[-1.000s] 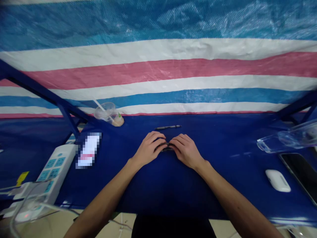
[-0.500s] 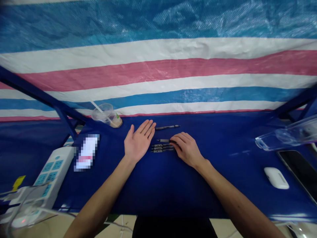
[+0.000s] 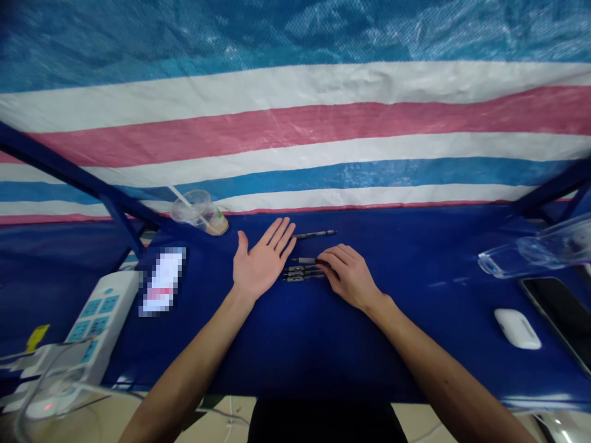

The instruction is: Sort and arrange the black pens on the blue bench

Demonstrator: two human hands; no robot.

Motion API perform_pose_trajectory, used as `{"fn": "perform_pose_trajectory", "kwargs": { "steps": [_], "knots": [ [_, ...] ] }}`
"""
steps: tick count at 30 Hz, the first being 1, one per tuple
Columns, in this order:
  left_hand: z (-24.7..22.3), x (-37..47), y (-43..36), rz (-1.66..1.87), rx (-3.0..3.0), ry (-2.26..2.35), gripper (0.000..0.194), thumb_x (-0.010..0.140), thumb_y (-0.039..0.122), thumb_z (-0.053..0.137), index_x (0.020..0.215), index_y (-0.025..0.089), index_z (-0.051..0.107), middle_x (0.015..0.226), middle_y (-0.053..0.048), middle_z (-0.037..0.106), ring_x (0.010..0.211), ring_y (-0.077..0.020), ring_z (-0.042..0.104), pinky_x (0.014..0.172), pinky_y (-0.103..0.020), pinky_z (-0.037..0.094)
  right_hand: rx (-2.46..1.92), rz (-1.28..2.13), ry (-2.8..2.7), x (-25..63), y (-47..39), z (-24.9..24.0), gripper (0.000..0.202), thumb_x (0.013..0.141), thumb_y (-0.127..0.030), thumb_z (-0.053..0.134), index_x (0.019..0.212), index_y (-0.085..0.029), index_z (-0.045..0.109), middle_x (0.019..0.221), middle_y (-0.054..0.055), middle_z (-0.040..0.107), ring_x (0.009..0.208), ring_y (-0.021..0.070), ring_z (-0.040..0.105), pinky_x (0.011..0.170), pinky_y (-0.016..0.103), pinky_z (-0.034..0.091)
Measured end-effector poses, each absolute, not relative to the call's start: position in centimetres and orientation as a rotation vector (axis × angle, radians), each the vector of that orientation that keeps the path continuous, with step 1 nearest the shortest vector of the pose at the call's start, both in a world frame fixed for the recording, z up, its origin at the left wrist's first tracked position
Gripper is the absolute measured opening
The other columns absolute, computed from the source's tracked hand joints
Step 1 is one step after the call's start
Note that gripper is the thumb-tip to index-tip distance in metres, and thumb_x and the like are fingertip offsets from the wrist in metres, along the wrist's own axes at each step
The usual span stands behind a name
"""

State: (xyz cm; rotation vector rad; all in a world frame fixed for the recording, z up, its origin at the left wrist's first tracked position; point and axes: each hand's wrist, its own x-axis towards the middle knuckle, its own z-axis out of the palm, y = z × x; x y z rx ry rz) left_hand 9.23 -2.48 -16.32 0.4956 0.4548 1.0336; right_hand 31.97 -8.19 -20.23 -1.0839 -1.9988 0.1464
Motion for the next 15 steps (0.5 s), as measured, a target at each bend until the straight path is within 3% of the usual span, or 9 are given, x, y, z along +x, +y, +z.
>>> {"fn": "perform_pose_trajectory", "kwargs": {
  "steps": [6, 11, 15],
  "knots": [
    [-16.43, 9.87, -3.2, 0.827, 0.522, 0.381, 0.077, 0.104, 0.069, 0.027, 0.147, 0.013, 0.055, 0.161, -0.013, 0.044, 0.156, -0.0304, 0.031, 0.129, -0.046, 0.024, -1.114, 0.131, -1.924, 32.06, -8.19, -20.32, 0.015, 0.098, -0.016, 0.063, 0.111, -0.022, 0.066, 0.1, 0.009, 0.071, 0.088, 0.0235, 0.066, 0.078, 0.041, 0.055],
    [-16.82, 9.96, -3.44, 0.748, 0.508, 0.332, 0.082, 0.102, 0.073, 0.027, 0.15, 0.011, 0.052, 0.162, -0.015, 0.041, 0.156, -0.0317, 0.029, 0.128, -0.045, 0.026, -1.118, 0.121, -1.906, 32.13, -8.13, -20.18, 0.016, 0.098, -0.017, 0.062, 0.111, -0.023, 0.067, 0.099, 0.008, 0.072, 0.087, 0.0234, 0.066, 0.078, 0.04, 0.055],
    [-17.05, 9.82, -3.37, 0.714, 0.577, 0.359, 0.074, 0.104, 0.067, 0.033, 0.145, 0.011, 0.057, 0.159, -0.015, 0.045, 0.154, -0.0317, 0.034, 0.128, -0.044, 0.027, -1.114, 0.114, -1.898, 32.11, -8.14, -20.09, 0.016, 0.097, -0.016, 0.063, 0.111, -0.022, 0.067, 0.099, 0.008, 0.072, 0.086, 0.0233, 0.066, 0.077, 0.04, 0.055]
  ]
}}
